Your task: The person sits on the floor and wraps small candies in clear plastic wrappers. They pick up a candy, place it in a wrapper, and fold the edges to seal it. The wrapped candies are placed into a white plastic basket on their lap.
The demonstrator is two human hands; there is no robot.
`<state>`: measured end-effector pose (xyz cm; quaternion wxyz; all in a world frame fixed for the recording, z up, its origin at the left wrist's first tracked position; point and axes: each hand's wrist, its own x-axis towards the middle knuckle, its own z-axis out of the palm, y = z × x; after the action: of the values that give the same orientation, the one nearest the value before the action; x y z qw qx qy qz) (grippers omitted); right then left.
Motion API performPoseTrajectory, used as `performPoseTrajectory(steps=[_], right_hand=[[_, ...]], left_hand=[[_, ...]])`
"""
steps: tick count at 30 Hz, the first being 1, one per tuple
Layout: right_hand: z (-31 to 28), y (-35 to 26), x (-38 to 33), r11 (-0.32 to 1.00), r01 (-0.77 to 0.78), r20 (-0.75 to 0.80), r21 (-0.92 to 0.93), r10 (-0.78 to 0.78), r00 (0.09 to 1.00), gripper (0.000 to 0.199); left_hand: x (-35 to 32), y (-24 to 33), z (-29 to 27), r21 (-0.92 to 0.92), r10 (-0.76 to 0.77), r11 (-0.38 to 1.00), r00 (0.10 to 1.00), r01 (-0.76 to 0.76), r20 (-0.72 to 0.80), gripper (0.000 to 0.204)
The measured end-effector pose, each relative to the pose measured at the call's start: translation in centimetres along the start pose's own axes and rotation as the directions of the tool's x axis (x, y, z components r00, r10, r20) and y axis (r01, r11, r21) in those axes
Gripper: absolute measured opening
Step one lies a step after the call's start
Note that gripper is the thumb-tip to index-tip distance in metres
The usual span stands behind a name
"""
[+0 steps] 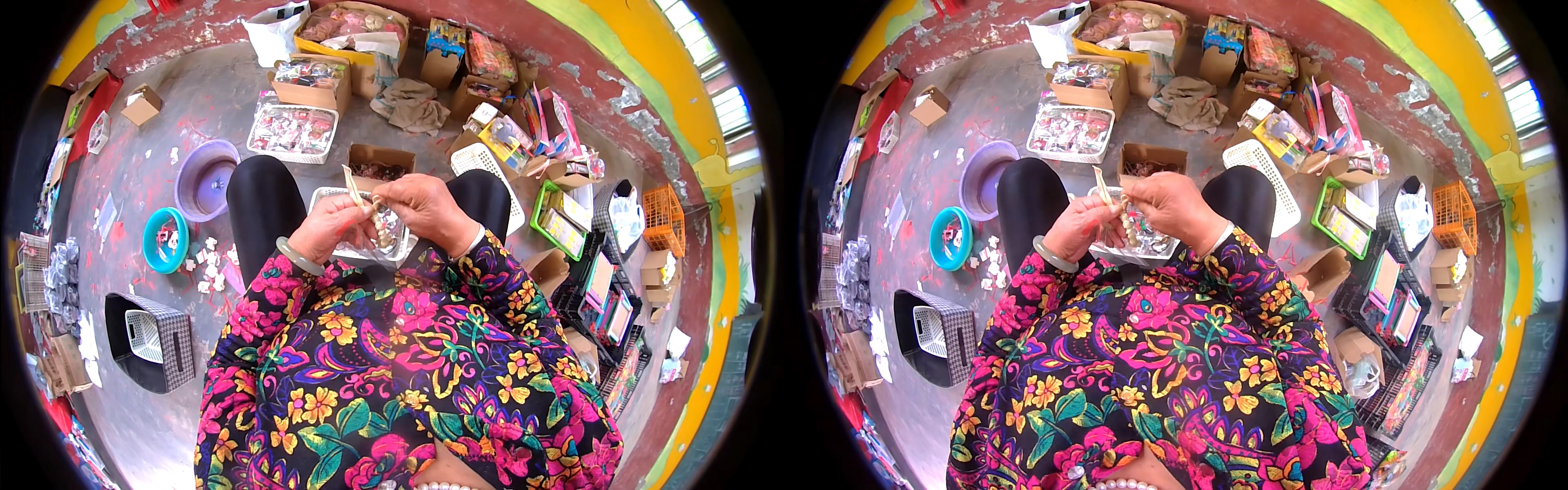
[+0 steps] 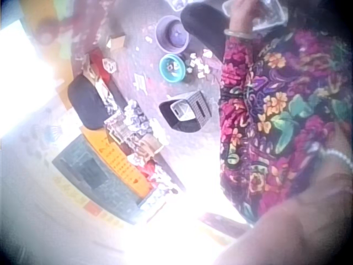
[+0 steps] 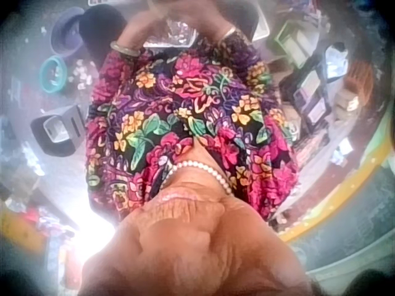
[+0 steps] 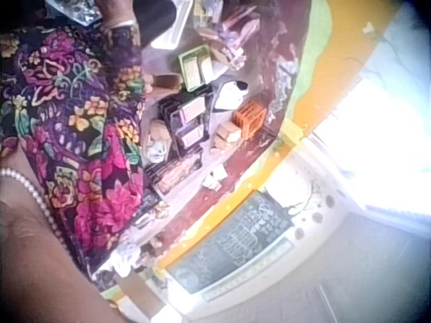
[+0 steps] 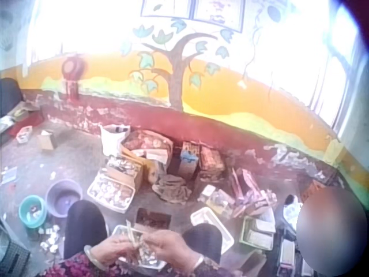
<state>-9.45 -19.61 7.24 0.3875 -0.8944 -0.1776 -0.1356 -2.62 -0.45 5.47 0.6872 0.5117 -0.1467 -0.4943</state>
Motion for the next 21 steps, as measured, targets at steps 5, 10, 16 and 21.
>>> performPoseTrajectory(steps=[5,10,16,21], right_hand=[[-2.3,-1.6,0.9,0.806,-0.497,0.303,0.321,0.411,0.86,0.037],[-3.5,-2.8,1.0,0.993,-0.019,0.1,-0.115,0.031,0.994,0.052],[-1.6,-2.2,0.5,0.97,0.115,-0.054,-0.216,-0.13,0.99,0.027],[-0.5,-1.4,0.4,0.992,-0.11,-0.133,0.06,0.117,0.984,0.01]], left_hand=[[-0.4,-0.4,-0.9,-0.041,-0.028,0.999,0.998,0.031,0.059,0.02],[-0.5,0.0,-0.7,-0.276,-0.04,0.96,0.999,0.048,0.034,0.021],[-0.6,0.2,-0.7,-0.235,-0.074,0.969,0.997,0.076,0.016,0.021],[-0.5,0.1,-0.4,-0.08,-0.07,0.994,0.997,0.072,0.031,0.02]])
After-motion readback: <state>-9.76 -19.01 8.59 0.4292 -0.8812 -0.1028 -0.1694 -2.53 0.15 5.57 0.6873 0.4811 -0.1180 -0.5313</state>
